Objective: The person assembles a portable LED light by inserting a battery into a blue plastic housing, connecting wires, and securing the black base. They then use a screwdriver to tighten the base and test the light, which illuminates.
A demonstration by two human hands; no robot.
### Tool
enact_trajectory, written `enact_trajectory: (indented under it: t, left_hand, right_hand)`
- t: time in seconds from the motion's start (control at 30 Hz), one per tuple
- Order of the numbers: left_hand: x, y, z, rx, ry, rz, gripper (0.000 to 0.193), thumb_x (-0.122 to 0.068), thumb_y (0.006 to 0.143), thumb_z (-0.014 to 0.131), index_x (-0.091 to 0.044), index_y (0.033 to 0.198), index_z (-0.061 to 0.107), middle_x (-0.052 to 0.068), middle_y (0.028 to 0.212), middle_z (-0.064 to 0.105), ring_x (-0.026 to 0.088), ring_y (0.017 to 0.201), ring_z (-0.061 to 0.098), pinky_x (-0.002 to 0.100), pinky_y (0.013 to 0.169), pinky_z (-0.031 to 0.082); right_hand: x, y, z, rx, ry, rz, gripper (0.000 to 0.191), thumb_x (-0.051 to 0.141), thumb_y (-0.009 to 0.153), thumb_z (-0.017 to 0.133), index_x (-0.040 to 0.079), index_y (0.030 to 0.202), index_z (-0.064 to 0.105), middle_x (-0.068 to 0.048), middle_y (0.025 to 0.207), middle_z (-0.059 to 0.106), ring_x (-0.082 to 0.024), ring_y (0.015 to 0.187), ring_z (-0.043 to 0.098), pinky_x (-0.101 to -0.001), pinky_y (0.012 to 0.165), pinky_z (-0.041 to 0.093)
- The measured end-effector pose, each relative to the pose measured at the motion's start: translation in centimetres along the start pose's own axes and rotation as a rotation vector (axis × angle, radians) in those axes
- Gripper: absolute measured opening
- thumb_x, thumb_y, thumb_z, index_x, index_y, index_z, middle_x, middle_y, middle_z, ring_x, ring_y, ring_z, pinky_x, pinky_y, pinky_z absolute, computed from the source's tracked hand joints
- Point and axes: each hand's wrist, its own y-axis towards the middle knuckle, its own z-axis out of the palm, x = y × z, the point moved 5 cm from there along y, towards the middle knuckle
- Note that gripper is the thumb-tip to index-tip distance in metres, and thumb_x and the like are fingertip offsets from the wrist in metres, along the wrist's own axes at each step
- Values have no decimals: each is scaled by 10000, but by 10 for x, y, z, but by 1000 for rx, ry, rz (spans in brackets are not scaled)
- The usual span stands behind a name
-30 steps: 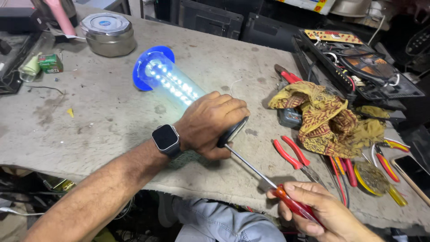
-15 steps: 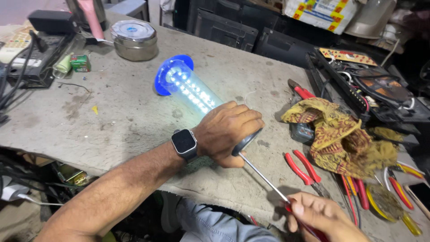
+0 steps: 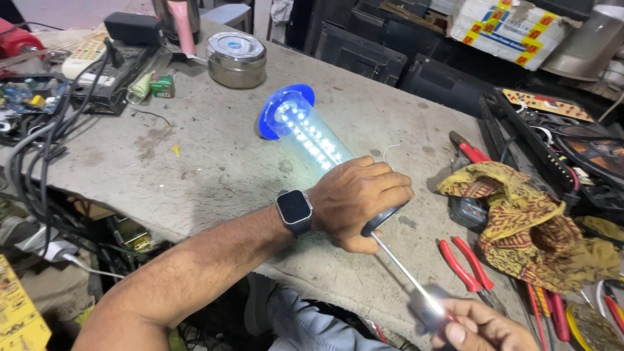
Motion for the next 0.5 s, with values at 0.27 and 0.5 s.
enact_trajectory:
  t: [0.27,0.5]
  left_hand:
    - [2,-4,3,-2,26,-1,824,-452,610,796,10,1264,608,172,1298,645,303,1093,633,407,895,481]
    - [-1,3,4,24,-66,-16,737,-450,618,763,-17,1196,614,150,1204,660,313,1033,637,426,864,468]
  right_hand:
    - [21,-7,7,-55,-806,-250,447,355,911,781,232,1339,740,13,898,840,-64,807,783,-232,783,600]
    - [60,-42,36,101,-137,-89,500,172,885,746,86,1376,703,-138,1088,786,-183,985,765,-312,890,555]
